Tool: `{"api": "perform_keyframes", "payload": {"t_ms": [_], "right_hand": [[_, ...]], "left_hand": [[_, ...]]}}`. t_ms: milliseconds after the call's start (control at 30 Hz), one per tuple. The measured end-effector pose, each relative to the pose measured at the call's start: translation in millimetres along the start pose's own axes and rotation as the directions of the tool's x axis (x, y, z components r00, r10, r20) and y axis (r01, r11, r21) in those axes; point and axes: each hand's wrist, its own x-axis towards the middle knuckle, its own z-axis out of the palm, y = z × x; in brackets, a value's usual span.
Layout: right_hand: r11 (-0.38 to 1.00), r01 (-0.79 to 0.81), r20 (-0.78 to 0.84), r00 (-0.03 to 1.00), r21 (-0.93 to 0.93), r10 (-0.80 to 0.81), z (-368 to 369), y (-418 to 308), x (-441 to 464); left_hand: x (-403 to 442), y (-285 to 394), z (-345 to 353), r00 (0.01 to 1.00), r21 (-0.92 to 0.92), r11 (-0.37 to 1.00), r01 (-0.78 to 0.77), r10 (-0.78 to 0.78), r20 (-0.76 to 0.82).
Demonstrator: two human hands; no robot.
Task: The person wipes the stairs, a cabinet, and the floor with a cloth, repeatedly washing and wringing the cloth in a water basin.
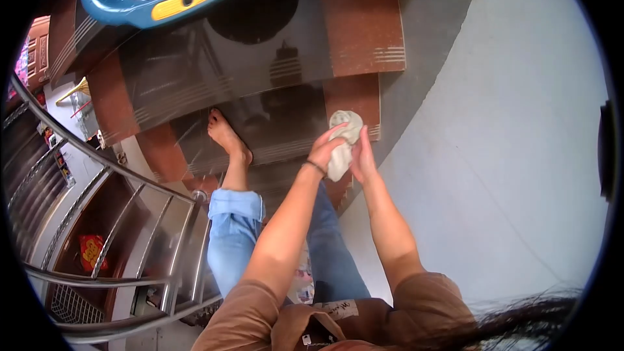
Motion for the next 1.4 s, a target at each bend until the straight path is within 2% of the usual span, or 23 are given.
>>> {"api": "perform_keyframes", "payload": {"t_ms": [33,100,133,167,233,300,333,367,400,500,533,567,667,733,800,833,867,1000,1067,1133,1233,1333,1400], "right_hand": [[0.992,-0.114,0.015,0.993,0.049,0.114,15,-9,-22],[0.996,-0.086,0.038,0.996,0.026,0.085,38,-12,-50],[0.998,-0.061,0.054,0.997,0.013,0.06,51,-15,-61],[0.995,-0.05,0.11,0.993,0.088,0.04,66,-20,-70],[0.994,0.108,0.193,0.976,-0.036,-0.099,98,-30,-74],[0.962,0.197,0.214,0.964,-0.189,-0.155,127,-48,-84],[0.826,0.247,0.211,0.964,-0.506,-0.159,158,-78,-99],[0.817,0.25,0.221,0.963,-0.52,-0.153,165,-77,-96],[0.811,0.248,0.236,0.962,-0.53,-0.14,169,-76,-85],[0.921,0.032,0.108,0.994,-0.389,0.011,203,-102,-83],[0.861,0.184,0.14,0.981,-0.473,-0.132,200,-105,-71],[0.772,0.321,0.182,0.947,-0.549,-0.265,194,-108,-52],[0.496,0.526,0.228,0.81,-0.691,-0.541,158,-142,-4],[0.281,0.495,0.264,0.769,-0.822,-0.582,120,-191,27],[-0.196,0.41,0.437,0.654,-0.891,-0.618,77,-232,66],[-0.351,0.403,0.532,0.578,-0.845,-0.619,50,-238,98],[-0.409,0.251,0.469,0.628,-0.877,-0.621,26,-229,122],[-0.373,-0.006,0.347,0.352,-0.928,-0.869,43,-146,138],[-0.272,0.18,0.324,0.421,-0.945,-0.847,68,-99,129],[-0.442,0.35,0.563,0.457,-0.826,-0.689,106,-69,115],[-0.306,0.538,0.584,0.477,-0.785,-0.657,158,-38,101],[0.293,0.726,0.423,0.627,-0.623,-0.654,174,-38,111],[0.22,0.535,0.406,0.801,-0.816,-0.441,151,-81,106]], "left_hand": [[-25,6,-6,0.997,-0.152,0.988,-0.036,0.045,0.057],[-68,25,-10,0.988,-0.417,0.906,-0.067,0.118,0.097],[-85,31,-17,0.988,-0.604,0.793,0.082,0.014,0.152],[-98,43,-9,0.986,-0.643,0.765,0.034,0.081,0.149],[-117,66,1,0.974,-0.688,0.724,-0.041,0.183,0.134],[-136,99,14,0.973,-0.654,0.756,-0.029,0.172,0.155],[-142,112,26,0.979,-0.543,0.835,-0.091,0.174,0.103],[-148,125,39,0.983,-0.416,0.899,-0.139,0.175,0.05],[-153,133,55,0.981,-0.075,0.979,-0.192,0.192,-0.008],[-159,164,74,0.966,0.106,0.96,-0.258,0.253,0.056],[-157,182,77,0.945,0.113,0.94,-0.322,0.312,0.102],[-147,191,72,0.892,0.305,0.839,-0.452,0.431,0.135],[-135,183,38,0.81,0.66,0.61,-0.439,0.586,-0.003],[-137,185,38,0.902,0.549,0.816,-0.182,0.36,-0.236],[-134,175,39,0.884,0.571,0.807,-0.153,0.37,-0.287],[-135,168,40,0.878,0.615,0.773,-0.157,0.395,-0.271],[-137,161,42,0.872,0.654,0.739,-0.16,0.417,-0.258],[-141,150,55,0.866,0.629,0.758,-0.17,0.419,-0.272],[-135,146,47,0.831,0.606,0.771,-0.195,0.458,-0.315],[-130,143,39,0.802,0.575,0.792,-0.204,0.472,-0.365],[-122,146,32,0.756,0.519,0.812,-0.268,0.511,-0.409],[-126,152,30,0.715,0.516,0.8,-0.308,0.552,-0.429],[-131,151,25,0.702,0.522,0.789,-0.323,0.569,-0.427]]}}
